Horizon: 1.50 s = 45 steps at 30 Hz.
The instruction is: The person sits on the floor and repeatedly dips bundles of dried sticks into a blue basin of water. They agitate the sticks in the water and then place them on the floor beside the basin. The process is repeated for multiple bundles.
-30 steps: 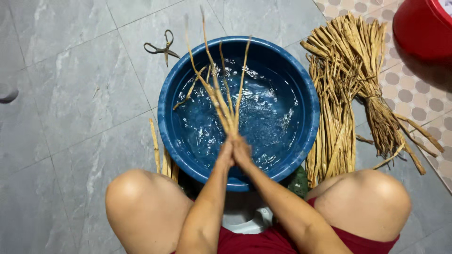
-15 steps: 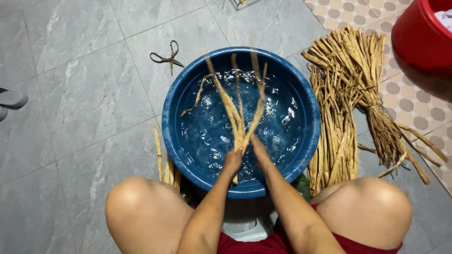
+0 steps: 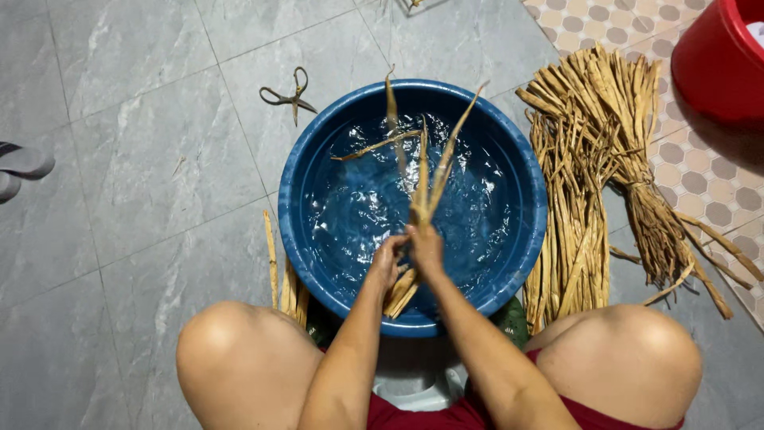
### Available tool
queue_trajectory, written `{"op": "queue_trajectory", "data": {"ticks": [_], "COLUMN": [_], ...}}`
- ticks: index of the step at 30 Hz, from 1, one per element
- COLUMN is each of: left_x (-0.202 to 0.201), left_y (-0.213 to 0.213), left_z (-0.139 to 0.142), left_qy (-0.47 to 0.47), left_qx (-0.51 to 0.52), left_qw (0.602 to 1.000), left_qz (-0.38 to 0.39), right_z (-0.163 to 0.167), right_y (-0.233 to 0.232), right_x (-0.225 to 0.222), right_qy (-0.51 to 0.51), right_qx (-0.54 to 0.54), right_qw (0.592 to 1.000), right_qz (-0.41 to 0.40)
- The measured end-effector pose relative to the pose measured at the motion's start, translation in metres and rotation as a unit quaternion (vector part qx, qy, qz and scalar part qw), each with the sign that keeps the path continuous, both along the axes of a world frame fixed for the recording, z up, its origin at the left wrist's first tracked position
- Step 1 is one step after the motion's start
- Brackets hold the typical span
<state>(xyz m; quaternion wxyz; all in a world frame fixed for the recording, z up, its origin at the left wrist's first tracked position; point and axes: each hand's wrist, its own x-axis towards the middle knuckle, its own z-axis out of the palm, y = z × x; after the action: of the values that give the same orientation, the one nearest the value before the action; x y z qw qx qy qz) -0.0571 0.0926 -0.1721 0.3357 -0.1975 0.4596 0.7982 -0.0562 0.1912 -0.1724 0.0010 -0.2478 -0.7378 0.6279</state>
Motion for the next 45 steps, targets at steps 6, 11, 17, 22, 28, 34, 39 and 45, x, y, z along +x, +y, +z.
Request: {"op": "queue_trajectory", "data": {"ticks": [6, 11, 17, 22, 28, 34, 39, 45], "left_x": [-0.003, 0.020, 0.015, 0.023, 0.055, 0.069, 0.010, 0.012], "left_y": [0.019, 0.043, 0.026, 0.038, 0.038, 0.001, -0.057, -0.039], "left_z": [0.013, 0.029, 0.017, 0.018, 0.072, 0.138, 0.124, 0.079], "left_qy": [-0.032, -0.032, 0.087, 0.411, 0.416, 0.420, 0.309, 0.526], "left_qx": [0.165, 0.183, -0.303, -0.411, -0.423, -0.460, -0.479, -0.509], "left_qw": [0.984, 0.983, 0.941, 0.795, 0.734, 0.663, 0.756, 0.587], "left_qz": [0.064, 0.012, -0.120, -0.173, -0.330, -0.415, -0.321, -0.346], "right_z": [0.028, 0.014, -0.002, 0.010, 0.011, 0.016, 0.067, 0.079], "right_y": [-0.026, 0.010, 0.018, 0.046, 0.101, 0.132, 0.073, -0.010], "right_x": [-0.008, -0.008, -0.010, -0.023, -0.026, -0.023, -0.008, 0.005], "right_qy": [-0.046, 0.005, -0.089, -0.150, -0.100, -0.030, 0.037, -0.014], "right_qx": [0.100, 0.217, 0.099, -0.444, -0.562, -0.541, -0.617, -0.444], "right_qw": [0.992, 0.976, 0.985, 0.883, 0.814, 0.813, 0.784, 0.895], "right_qz": [0.061, 0.025, 0.106, -0.015, -0.102, -0.214, -0.047, 0.036]}}
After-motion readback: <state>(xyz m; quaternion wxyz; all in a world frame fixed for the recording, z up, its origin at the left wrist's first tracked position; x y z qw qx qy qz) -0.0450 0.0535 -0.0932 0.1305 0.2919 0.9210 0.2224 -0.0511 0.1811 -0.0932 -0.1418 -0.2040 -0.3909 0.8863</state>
